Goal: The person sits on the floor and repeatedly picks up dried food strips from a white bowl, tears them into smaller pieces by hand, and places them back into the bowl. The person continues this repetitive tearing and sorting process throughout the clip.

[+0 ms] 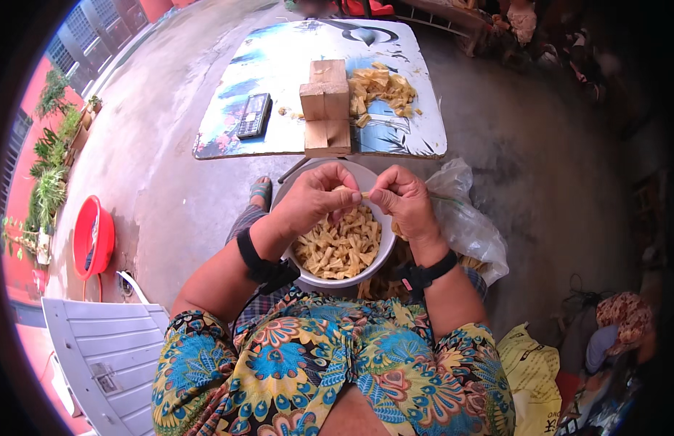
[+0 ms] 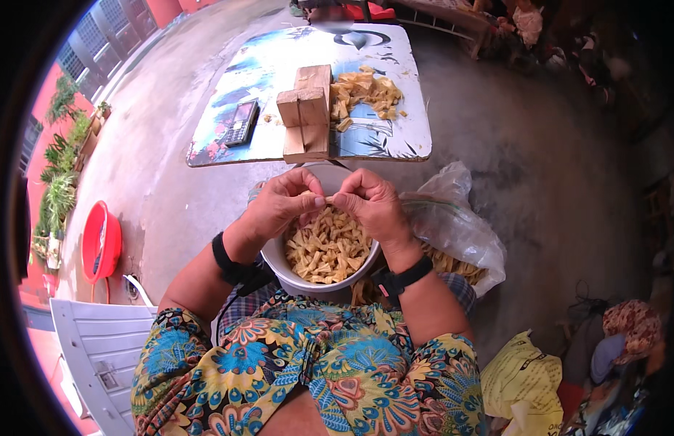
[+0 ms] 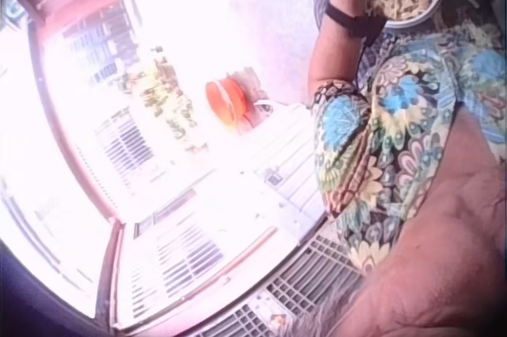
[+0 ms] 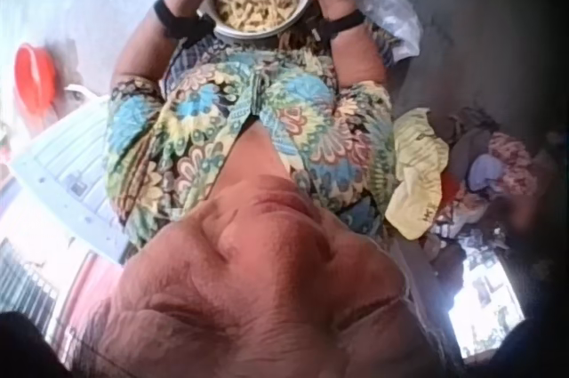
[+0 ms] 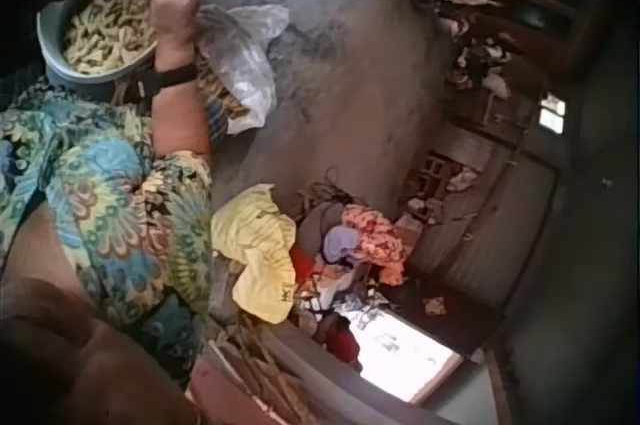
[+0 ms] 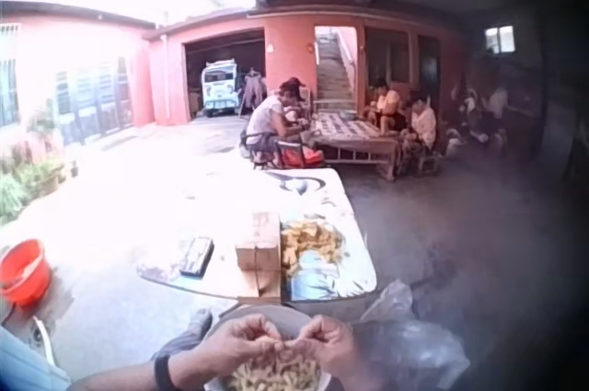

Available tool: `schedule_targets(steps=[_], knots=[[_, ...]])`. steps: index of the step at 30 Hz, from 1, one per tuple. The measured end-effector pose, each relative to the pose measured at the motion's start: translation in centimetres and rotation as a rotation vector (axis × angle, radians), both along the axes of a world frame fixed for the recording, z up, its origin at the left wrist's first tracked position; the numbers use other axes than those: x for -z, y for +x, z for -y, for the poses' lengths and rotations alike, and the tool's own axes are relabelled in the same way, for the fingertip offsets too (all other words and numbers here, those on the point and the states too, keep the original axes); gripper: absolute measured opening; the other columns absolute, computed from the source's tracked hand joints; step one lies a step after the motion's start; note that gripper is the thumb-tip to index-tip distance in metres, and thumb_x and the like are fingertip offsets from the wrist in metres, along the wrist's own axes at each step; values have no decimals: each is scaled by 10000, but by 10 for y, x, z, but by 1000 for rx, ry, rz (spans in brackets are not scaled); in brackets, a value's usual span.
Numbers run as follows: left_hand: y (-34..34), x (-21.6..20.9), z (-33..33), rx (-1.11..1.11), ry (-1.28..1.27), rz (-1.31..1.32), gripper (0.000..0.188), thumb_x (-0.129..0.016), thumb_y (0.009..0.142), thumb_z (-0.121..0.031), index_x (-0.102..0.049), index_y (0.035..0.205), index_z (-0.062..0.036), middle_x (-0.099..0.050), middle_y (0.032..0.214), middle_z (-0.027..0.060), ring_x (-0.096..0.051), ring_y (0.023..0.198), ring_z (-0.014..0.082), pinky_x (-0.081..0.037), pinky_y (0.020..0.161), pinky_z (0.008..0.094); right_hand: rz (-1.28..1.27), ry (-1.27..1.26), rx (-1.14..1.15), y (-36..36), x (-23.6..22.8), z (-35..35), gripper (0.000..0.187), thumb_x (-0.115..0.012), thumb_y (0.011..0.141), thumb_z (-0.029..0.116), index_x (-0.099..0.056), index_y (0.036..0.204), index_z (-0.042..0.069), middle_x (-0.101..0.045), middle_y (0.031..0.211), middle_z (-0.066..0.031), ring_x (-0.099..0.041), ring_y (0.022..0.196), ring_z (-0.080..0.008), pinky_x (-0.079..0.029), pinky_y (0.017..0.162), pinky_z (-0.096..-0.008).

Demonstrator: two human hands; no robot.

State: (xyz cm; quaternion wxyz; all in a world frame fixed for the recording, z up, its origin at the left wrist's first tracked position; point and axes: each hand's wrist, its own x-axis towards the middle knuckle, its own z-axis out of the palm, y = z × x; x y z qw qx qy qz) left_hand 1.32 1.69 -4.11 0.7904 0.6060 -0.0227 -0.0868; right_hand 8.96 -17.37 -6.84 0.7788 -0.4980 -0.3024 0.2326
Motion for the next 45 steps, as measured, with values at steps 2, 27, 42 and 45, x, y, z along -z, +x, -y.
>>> schedule_targets(steps=[2,27,42,45], knots=[[-2,-5,-4,-24,-8,-28,124,-675,862,-86,-562,894,-48,-604,731,26,-527,567,68,-408,486,192,-41,-1,-11,1,-3,-1,151,-705,849,103,-559,818,81,-551,692,59,-452,582,-7,-366,518,-157],[12,-23,-16,-395,1078,879,483,-652,785,-90,-514,1246,-44,-626,984,192,-603,902,375,-498,761,426,280,-184,157,12,-19,-49,94,-540,948,112,-592,898,52,-557,725,39,-462,637,-37,-403,572,-196],[-34,-37,21,113,1316,769,431,-543,755,76,-578,1154,-84,-617,1052,201,-640,820,398,-534,696,402,545,-429,507,2,-30,35,76,-662,866,107,-649,874,32,-618,682,24,-548,595,-51,-437,543,-217],[-22,-27,30,-111,1248,670,529,-485,732,106,-569,1215,-92,-646,984,179,-647,838,384,-535,715,400,123,-152,201,-18,-42,30,39,-638,890,95,-618,891,62,-580,732,53,-510,598,-27,-412,525,-203]])
